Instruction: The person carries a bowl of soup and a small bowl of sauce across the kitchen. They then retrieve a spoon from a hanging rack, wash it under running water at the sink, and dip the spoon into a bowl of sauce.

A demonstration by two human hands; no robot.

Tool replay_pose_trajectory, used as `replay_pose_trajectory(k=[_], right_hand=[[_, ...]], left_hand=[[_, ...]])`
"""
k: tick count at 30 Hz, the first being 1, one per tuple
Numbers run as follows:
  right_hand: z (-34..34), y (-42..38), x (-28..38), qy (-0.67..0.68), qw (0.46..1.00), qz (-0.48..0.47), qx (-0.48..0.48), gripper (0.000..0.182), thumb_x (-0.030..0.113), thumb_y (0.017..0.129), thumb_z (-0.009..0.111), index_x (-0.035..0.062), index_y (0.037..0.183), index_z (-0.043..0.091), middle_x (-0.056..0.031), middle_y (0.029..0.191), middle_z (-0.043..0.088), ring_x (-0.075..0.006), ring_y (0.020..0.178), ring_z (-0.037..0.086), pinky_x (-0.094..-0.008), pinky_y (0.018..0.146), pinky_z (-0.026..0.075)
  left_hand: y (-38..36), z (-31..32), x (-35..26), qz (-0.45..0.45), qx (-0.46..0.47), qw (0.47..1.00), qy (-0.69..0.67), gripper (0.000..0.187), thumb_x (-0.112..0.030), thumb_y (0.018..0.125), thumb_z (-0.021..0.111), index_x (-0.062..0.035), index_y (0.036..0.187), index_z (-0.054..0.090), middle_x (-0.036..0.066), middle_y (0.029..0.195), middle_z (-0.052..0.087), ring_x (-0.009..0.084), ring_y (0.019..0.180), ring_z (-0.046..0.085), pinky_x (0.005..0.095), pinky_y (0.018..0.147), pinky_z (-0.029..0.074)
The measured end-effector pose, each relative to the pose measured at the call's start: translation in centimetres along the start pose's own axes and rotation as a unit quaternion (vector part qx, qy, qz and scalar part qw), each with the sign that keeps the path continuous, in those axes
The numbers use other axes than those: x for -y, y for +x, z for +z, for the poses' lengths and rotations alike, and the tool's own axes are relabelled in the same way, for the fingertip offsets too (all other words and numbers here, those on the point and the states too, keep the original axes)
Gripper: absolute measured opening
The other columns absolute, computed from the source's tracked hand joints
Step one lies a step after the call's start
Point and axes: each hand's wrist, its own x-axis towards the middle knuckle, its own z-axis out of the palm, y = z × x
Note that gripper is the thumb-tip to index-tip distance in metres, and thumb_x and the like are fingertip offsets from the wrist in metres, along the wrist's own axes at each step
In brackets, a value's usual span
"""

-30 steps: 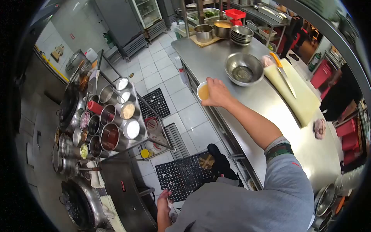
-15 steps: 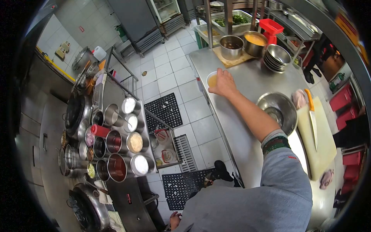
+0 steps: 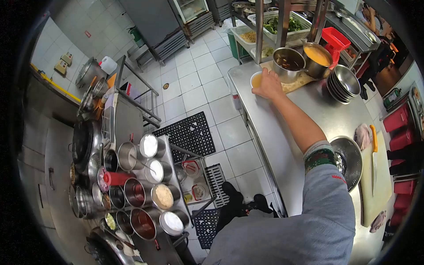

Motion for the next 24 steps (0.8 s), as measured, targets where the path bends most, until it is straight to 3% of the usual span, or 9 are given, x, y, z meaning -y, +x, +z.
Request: replay_pose_trajectory(k=[8,11,14,17,18,21,22,23,24], right_hand=[[2.8,4.3,0.9,-0.043,0.997,0.058,-0.01,0.085,0.042,0.061,0.078,-0.002,0.124,0.04,-0.0289,0.114,0.054,-0.0426,0.11,0.054,-0.0439,0.097,0.045],[3.1,5.2,0.9,-0.036,0.997,0.074,-0.006,0.091,0.042,0.062,0.078,-0.0017,0.131,0.037,-0.0288,0.116,0.055,-0.0431,0.111,0.054,-0.0435,0.098,0.044],[3.0,5.9,0.5,-0.015,0.996,0.078,0.025,0.108,0.047,0.06,0.082,-0.0011,0.141,0.03,-0.0318,0.126,0.049,-0.0441,0.121,0.048,-0.045,0.103,0.041],[2.0,4.8,1.9,-0.083,0.995,0.005,-0.059,0.12,0.054,0.058,0.084,0.0007,0.147,0.024,-0.0348,0.136,0.039,-0.0436,0.131,0.04,-0.0475,0.108,0.036],[0.9,4.0,3.2,-0.068,0.994,0.004,-0.083,0.119,0.058,0.059,0.083,0.0016,0.147,0.026,-0.0327,0.143,0.033,-0.0425,0.135,0.034,-0.0495,0.11,0.032],[-1.9,-0.3,7.1,0.082,0.988,-0.034,-0.124,0.102,0.048,0.068,0.081,0.0011,0.145,0.032,-0.0281,0.145,0.036,-0.0432,0.133,0.038,-0.046,0.111,0.031],[-3.3,-2.3,8.8,0.174,0.984,-0.004,-0.036,0.095,0.047,0.071,0.079,0.0012,0.143,0.036,-0.0266,0.142,0.041,-0.0413,0.132,0.04,-0.0453,0.11,0.032],[-2.2,-4.0,9.1,0.22,0.974,-0.044,-0.006,0.086,0.045,0.074,0.078,0.0017,0.139,0.043,-0.0231,0.138,0.047,-0.0382,0.129,0.045,-0.0433,0.107,0.036],[-1.1,-5.1,9.2,0.246,0.959,-0.077,0.12,0.076,0.044,0.077,0.077,0.0014,0.134,0.049,-0.0188,0.129,0.056,-0.034,0.122,0.052,-0.0411,0.103,0.04]], left_hand=[[7.5,-8.1,-11.0,0.092,0.042,0.994,0.046,0.027,-0.02,0.089,0.061,-0.0046,0.11,0.065,0.015,0.088,0.069,0.0263,0.074,0.064,0.0363,0.066,0.051],[9.5,-10.7,-14.2,0.126,0.055,0.988,0.063,0.027,-0.02,0.089,0.061,-0.0046,0.11,0.065,0.015,0.088,0.068,0.0264,0.074,0.064,0.0365,0.067,0.051],[11.4,-12.8,-17.9,0.16,0.074,0.981,0.082,0.026,-0.02,0.09,0.061,-0.0045,0.11,0.065,0.015,0.088,0.068,0.0265,0.075,0.065,0.0367,0.067,0.051],[13.0,-14.6,-22.1,0.198,0.092,0.97,0.109,0.026,-0.021,0.09,0.06,-0.0045,0.11,0.065,0.016,0.087,0.068,0.0266,0.075,0.065,0.0368,0.067,0.051],[13.5,-15.3,-23.8,0.21,0.096,0.966,0.116,0.026,-0.021,0.09,0.06,-0.0045,0.11,0.064,0.016,0.087,0.068,0.0267,0.075,0.065,0.0369,0.067,0.051],[14.1,-16.4,-29.0,0.239,0.097,0.957,0.132,0.026,-0.021,0.09,0.06,-0.0045,0.11,0.064,0.016,0.087,0.068,0.0268,0.075,0.065,0.0371,0.067,0.051],[14.2,-16.6,-30.8,0.249,0.097,0.954,0.138,0.026,-0.021,0.09,0.06,-0.0045,0.11,0.064,0.016,0.087,0.068,0.0268,0.075,0.065,0.0371,0.067,0.051],[14.3,-16.7,-32.7,0.259,0.093,0.951,0.141,0.026,-0.021,0.09,0.06,-0.0045,0.11,0.064,0.016,0.087,0.068,0.0269,0.075,0.065,0.0372,0.067,0.051],[14.3,-16.7,-34.7,0.266,0.091,0.949,0.146,0.026,-0.021,0.09,0.06,-0.0044,0.11,0.064,0.016,0.086,0.068,0.0269,0.075,0.065,0.0372,0.067,0.051]])
